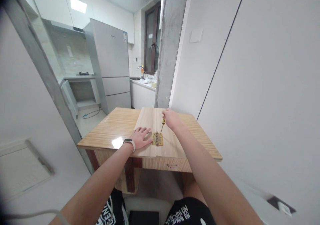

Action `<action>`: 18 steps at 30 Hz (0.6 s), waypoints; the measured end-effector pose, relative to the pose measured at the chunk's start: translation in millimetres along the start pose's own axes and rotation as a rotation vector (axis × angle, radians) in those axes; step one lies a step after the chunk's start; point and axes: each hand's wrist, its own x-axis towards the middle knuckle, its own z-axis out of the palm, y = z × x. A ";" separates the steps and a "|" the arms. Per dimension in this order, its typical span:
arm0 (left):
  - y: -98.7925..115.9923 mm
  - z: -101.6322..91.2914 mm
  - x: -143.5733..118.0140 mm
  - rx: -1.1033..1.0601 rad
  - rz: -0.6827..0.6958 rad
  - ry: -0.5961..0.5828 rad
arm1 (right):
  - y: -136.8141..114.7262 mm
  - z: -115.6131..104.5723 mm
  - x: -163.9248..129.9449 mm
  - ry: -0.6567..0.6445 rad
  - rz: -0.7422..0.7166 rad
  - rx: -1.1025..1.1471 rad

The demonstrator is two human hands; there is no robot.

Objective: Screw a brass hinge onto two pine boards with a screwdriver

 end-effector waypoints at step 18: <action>-3.9 2.8 -2.3 -0.009 0.012 0.015 | 9.6 -5.8 14.9 -0.168 -0.011 -0.095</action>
